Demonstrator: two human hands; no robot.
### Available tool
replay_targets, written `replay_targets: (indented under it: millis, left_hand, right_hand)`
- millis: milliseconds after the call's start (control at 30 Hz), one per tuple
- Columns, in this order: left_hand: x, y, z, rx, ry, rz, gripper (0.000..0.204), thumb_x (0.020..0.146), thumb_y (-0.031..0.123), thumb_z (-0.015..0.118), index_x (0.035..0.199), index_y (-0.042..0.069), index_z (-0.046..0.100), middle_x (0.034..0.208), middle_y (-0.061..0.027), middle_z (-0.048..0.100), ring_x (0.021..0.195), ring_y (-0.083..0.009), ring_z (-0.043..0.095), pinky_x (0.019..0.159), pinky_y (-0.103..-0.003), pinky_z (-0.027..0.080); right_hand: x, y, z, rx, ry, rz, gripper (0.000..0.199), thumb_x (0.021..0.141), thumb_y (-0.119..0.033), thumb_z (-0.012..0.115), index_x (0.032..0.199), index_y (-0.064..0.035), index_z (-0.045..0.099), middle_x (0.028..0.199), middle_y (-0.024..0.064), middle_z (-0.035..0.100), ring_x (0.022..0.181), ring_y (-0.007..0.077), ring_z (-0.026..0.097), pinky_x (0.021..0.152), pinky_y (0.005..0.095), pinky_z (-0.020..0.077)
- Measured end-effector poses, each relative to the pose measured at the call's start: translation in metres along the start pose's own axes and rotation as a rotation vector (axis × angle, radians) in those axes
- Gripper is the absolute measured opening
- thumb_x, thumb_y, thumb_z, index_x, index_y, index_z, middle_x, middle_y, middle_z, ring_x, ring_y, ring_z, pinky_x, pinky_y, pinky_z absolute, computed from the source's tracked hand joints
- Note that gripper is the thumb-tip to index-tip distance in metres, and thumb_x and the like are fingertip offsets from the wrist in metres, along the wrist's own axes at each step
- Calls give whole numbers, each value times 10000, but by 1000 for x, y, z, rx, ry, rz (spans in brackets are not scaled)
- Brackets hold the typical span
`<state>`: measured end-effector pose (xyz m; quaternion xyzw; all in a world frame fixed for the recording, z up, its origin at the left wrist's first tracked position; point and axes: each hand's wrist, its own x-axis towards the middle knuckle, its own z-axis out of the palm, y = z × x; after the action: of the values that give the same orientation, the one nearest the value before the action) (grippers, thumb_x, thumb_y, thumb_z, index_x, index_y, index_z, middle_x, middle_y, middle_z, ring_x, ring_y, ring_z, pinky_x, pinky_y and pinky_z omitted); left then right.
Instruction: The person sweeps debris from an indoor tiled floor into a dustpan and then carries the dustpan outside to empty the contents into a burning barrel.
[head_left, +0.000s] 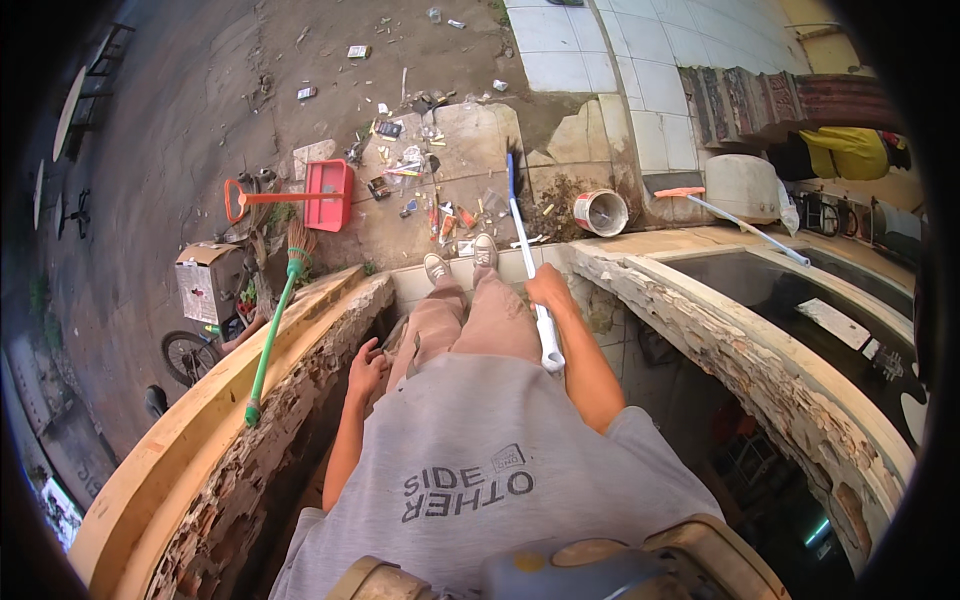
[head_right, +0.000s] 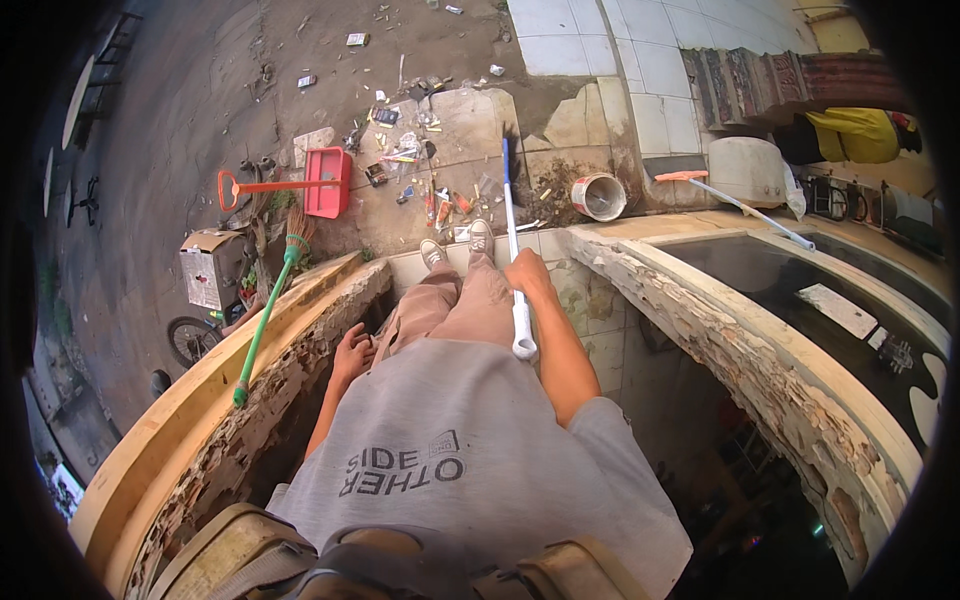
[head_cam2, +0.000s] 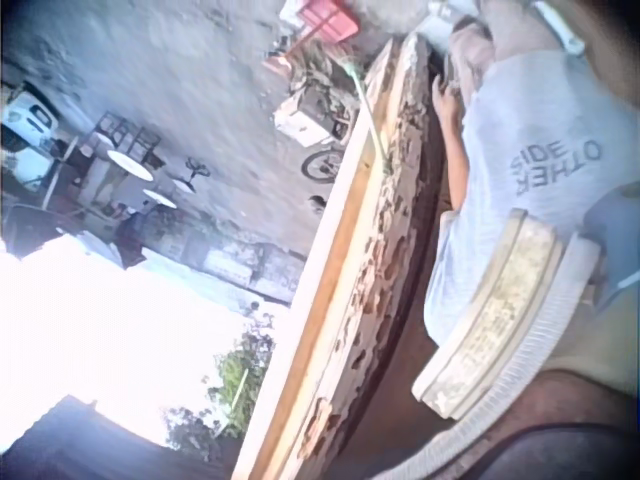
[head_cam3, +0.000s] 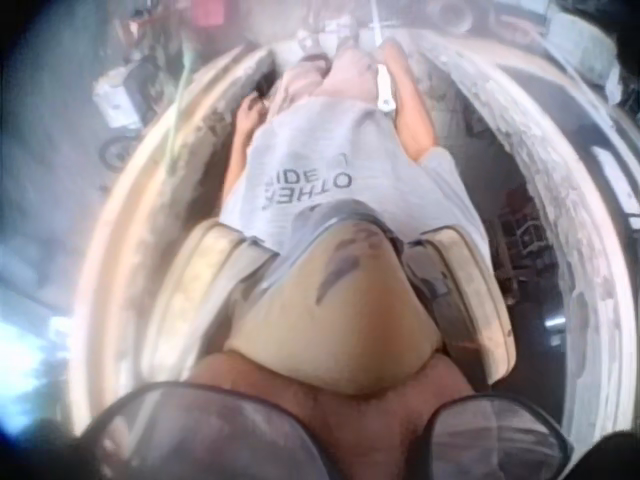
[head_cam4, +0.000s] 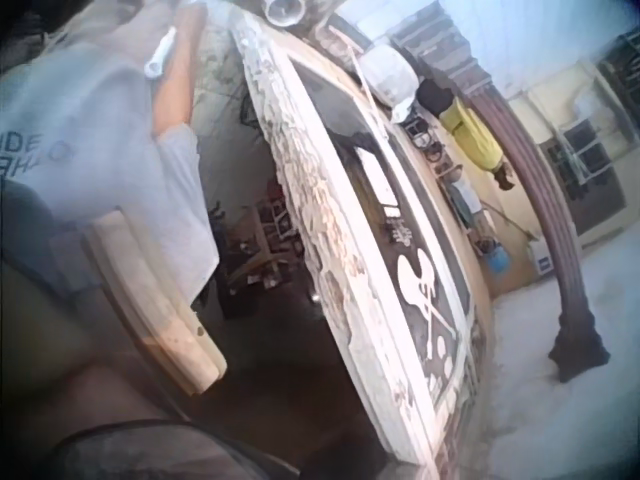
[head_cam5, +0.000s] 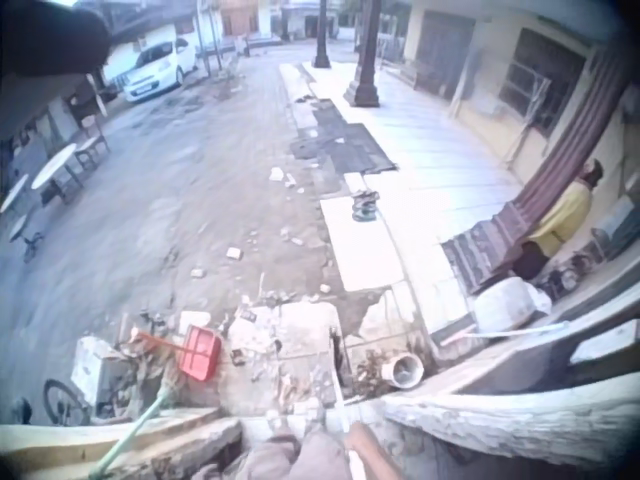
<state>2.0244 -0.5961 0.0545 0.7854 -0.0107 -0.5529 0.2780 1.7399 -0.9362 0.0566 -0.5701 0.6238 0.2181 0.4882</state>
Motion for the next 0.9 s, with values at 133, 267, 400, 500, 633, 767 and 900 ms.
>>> replay_targets:
  millis: [133, 267, 400, 500, 633, 767, 900]
  left_hand:
    - [23, 35, -12, 108, -43, 43, 507, 893, 72, 490, 1391, 127, 411, 1281, -158, 537, 883, -175, 637, 726, -290, 500]
    - [50, 44, -8, 74, -89, 50, 523, 875, 78, 507, 1388, 123, 413, 1258, -160, 551, 844, -164, 628, 724, -286, 500]
    - [59, 42, -4, 94, -124, 85, 512, 856, 70, 518, 1362, 96, 447, 1225, -165, 571, 808, -154, 624, 700, -265, 492]
    - [60, 43, -7, 114, -166, 93, 502, 859, 67, 512, 1357, 94, 455, 1219, -160, 576, 817, -153, 624, 695, -266, 491]
    - [55, 39, -21, 111, -116, 81, 498, 860, 69, 509, 1355, 94, 456, 1218, -143, 579, 831, -157, 623, 697, -280, 495]
    - [57, 24, -29, 29, -77, 16, 503, 852, 80, 522, 1351, 103, 461, 1226, -140, 575, 852, -165, 626, 706, -294, 501]
    - [76, 2, -26, 121, -124, 53, 504, 827, 89, 537, 1328, 81, 488, 1178, -163, 609, 876, -179, 633, 732, -292, 507]
  right_hand:
    - [-30, -1, 11, 33, -69, -103, 286, 768, -94, 496, 910, 126, 613, 646, 233, 626, 499, 297, 636, 572, 410, 525]
    - [-103, 33, 25, -10, 170, -122, 292, 759, -97, 510, 926, 120, 611, 660, 241, 630, 523, 304, 641, 620, 409, 529]
    - [-124, 32, 37, 93, 165, 102, 283, 748, -87, 520, 867, 156, 602, 678, 252, 639, 520, 321, 643, 660, 402, 535]
    - [-65, 65, 72, 99, 32, 161, 277, 744, -64, 521, 929, 115, 621, 675, 219, 649, 490, 277, 637, 531, 383, 523]
    - [-89, 53, 65, 289, -27, 61, 237, 768, -96, 568, 902, 91, 626, 568, 112, 580, 385, 193, 545, 429, 328, 463]
    - [-164, 12, 35, 250, 60, 75, 286, 772, -106, 535, 937, 117, 604, 633, 167, 616, 448, 236, 591, 510, 364, 500]
    - [-135, 24, 49, 77, 155, 86, 271, 767, -88, 520, 892, 140, 598, 676, 233, 636, 504, 262, 638, 526, 387, 506]
